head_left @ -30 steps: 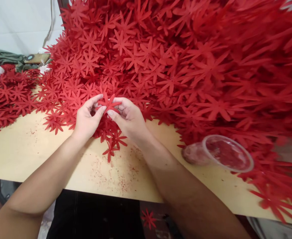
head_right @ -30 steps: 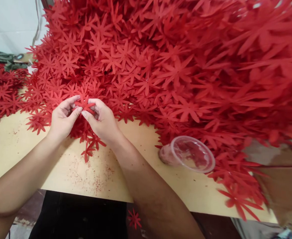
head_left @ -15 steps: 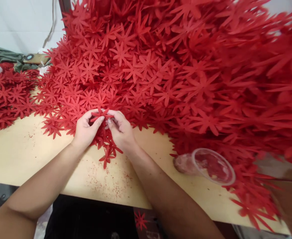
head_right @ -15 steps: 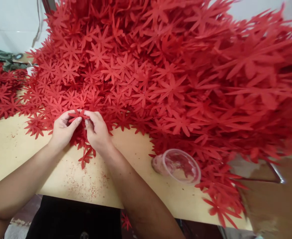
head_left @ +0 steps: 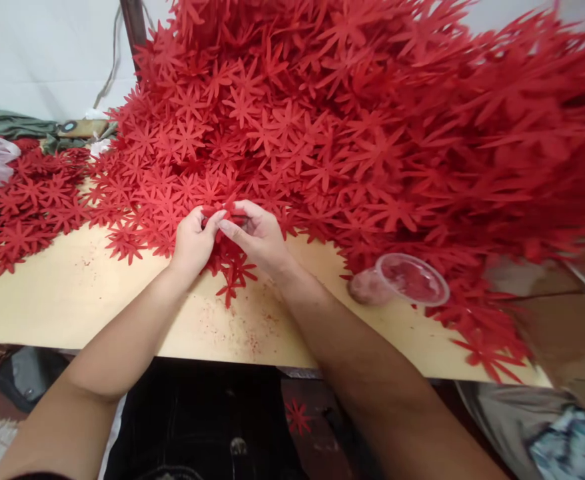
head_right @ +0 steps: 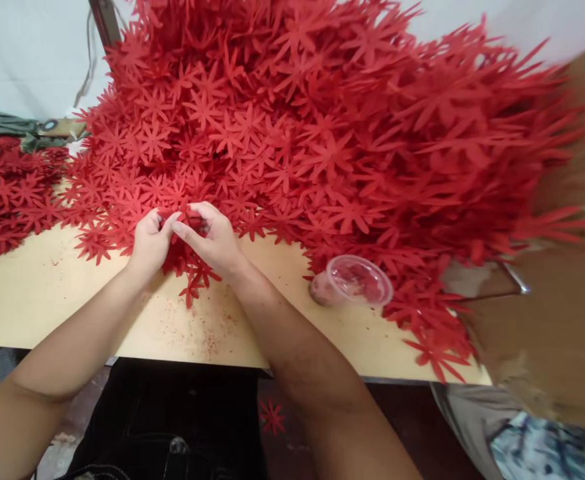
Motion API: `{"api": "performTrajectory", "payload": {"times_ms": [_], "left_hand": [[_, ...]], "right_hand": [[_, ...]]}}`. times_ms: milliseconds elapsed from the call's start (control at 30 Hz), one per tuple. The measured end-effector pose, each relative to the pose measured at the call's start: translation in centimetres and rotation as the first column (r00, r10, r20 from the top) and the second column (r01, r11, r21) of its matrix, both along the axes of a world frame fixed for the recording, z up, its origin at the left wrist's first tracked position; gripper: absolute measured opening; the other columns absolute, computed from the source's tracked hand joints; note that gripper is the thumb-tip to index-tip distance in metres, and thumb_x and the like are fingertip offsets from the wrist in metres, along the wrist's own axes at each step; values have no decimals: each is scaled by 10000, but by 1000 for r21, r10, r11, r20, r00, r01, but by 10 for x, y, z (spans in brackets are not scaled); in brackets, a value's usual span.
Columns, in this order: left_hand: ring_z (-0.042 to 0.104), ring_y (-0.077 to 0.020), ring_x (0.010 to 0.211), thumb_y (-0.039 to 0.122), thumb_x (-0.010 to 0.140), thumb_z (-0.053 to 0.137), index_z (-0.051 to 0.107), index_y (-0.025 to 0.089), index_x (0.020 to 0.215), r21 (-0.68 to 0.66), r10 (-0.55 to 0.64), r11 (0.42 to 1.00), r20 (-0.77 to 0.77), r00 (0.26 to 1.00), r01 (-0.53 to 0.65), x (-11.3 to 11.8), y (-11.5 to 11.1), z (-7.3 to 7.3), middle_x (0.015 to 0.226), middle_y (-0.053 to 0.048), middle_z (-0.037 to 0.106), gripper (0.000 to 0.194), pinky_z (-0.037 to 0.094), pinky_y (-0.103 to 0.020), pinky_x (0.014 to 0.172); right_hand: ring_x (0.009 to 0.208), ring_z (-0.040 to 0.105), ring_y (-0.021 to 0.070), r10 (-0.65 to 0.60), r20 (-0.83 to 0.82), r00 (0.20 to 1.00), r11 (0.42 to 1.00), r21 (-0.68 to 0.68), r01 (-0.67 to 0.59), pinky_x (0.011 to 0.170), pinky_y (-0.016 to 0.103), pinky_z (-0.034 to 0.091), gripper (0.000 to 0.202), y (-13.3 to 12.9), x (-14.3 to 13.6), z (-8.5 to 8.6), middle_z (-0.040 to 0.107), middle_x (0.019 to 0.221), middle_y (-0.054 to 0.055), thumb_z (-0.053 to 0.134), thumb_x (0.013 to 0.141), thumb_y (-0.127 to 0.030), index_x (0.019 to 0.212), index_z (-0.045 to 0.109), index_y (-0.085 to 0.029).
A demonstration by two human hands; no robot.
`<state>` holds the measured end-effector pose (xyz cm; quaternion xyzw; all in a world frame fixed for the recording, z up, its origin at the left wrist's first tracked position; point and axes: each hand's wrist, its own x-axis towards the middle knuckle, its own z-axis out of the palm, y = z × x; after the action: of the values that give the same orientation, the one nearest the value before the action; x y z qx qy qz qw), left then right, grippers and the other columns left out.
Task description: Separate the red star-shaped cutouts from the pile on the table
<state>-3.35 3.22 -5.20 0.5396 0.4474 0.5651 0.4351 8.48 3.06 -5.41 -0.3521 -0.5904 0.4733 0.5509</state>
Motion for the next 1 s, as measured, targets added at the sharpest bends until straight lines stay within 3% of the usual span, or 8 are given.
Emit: {"api": "performTrajectory", "payload": {"times_ms": [100, 267, 433, 533, 667, 733, 867, 1000], "left_hand": [[467, -78, 585, 350, 789, 612, 518, 170, 670, 52, 42, 998, -70, 997, -39, -2, 3, -3, 614, 33, 538, 235, 381, -228, 602], [365, -72, 539, 394, 788, 611, 435, 179, 591, 33, 13, 999, -130, 991, -8, -1, 4, -8, 541, 57, 411, 341, 323, -228, 553], [552, -82, 667, 287, 788, 613, 553, 162, 758, 26, -226, 974, 63, 972, 225, 8, -5, -7, 720, 17, 610, 142, 446, -218, 688], [598, -91, 723, 157, 736, 639, 591, 157, 821, 11, -309, 951, 75, 948, 309, 12, -10, -4, 778, 7, 655, 98, 472, -225, 745], [556, -66, 596, 107, 719, 635, 580, 145, 739, -88, -257, 959, 118, 959, 268, 12, -8, 0, 654, 34, 620, 69, 456, -201, 656], [541, -60, 572, 102, 727, 625, 569, 142, 720, -137, -208, 964, 149, 967, 228, 11, -6, 2, 629, 38, 607, 70, 448, -196, 637], [500, -65, 550, 156, 739, 629, 539, 150, 671, -107, -187, 977, 2, 982, 186, 10, -4, 2, 583, 47, 561, 113, 416, -199, 602], [440, -74, 544, 322, 779, 606, 517, 158, 643, -32, -237, 972, -177, 955, 235, 9, -9, 1, 580, 43, 518, 231, 364, -212, 551]], "right_hand": [[738, 550, 105, -30, -43, 999, 1000, -4, 30, 698, 275, 500, 518, 2, -4, -4, 565, 839, -1, 745, 566, -580, 865, 536, -214], [728, 562, 99, -71, -89, 994, 997, -32, 68, 724, 265, 499, 459, -8, -2, -6, 600, 775, -17, 759, 559, -544, 793, 549, -210], [622, 523, 75, -213, -104, 971, 977, -33, 211, 642, 238, 487, 348, -21, 8, -1, 569, 689, -42, 708, 638, -488, 771, 557, -205], [571, 498, 54, -342, -186, 921, 939, -116, 325, 554, 197, 446, 250, -22, 13, 2, 545, 651, -59, 675, 676, -395, 738, 528, -203], [524, 515, 38, -452, -268, 851, 885, -254, 390, 499, 165, 413, 48, -20, 16, 7, 553, 630, -65, 546, 763, -213, 741, 506, -198], [502, 519, 32, -477, -251, 842, 869, -276, 410, 475, 155, 394, 47, -20, 18, 10, 566, 624, -62, 510, 775, -164, 739, 505, -193], [480, 506, 40, -514, -178, 839, 845, -271, 460, 460, 157, 399, 104, -20, 24, 14, 515, 559, -75, 500, 770, -145, 681, 475, -194], [501, 502, 55, -558, -207, 804, 816, -315, 485, 499, 184, 455, 152, -19, 29, 15, 467, 544, -81, 470, 762, -133, 642, 414, -206]]}}
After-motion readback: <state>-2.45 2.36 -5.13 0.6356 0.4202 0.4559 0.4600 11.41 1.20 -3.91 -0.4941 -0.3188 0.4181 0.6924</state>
